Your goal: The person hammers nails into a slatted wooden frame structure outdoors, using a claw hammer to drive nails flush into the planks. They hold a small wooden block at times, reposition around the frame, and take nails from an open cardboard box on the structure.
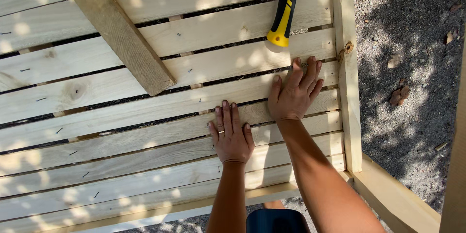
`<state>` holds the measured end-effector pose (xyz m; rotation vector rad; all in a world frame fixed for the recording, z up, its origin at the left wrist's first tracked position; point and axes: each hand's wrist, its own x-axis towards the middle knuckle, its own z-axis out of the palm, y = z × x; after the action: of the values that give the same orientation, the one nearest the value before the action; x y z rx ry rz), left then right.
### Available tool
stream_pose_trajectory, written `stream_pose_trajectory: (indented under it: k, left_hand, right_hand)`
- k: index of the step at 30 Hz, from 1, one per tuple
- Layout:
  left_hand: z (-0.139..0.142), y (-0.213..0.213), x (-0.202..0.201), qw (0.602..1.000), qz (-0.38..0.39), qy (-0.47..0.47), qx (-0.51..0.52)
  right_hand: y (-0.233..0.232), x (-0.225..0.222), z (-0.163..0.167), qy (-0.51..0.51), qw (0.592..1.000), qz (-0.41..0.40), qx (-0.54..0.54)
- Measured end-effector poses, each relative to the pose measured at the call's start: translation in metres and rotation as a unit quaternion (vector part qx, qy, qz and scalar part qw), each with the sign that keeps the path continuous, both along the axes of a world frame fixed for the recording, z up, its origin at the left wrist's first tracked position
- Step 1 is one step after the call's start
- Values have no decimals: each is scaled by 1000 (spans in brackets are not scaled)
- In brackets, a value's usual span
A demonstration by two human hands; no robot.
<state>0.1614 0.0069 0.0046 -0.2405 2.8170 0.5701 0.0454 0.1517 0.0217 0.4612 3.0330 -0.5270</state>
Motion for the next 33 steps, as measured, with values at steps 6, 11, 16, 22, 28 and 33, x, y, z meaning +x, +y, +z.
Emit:
stream_pose_trajectory:
  k: [6,11,16,22,28,33]
  left_hand:
    - [-1,3,0,1000,-10,6,-28]
    - [3,7,-1,1000,-8,0,-21]
    - [5,9,1,997,-16,75,-30]
    - [0,9,4,997,-2,71,-17]
    - [-3,9,4,998,-5,54,-14]
    - [-5,10,1,998,1,70,-10]
  right_hand:
    - [30,69,24,84,991,-70,-83]
    - [34,94,5,33,997,-71,22]
    - [36,91,-3,20,997,-69,41]
    - [35,93,5,34,997,-57,36]
    - [29,48,20,80,996,42,-23]
    - [-1,-10,2,32,996,74,-39]
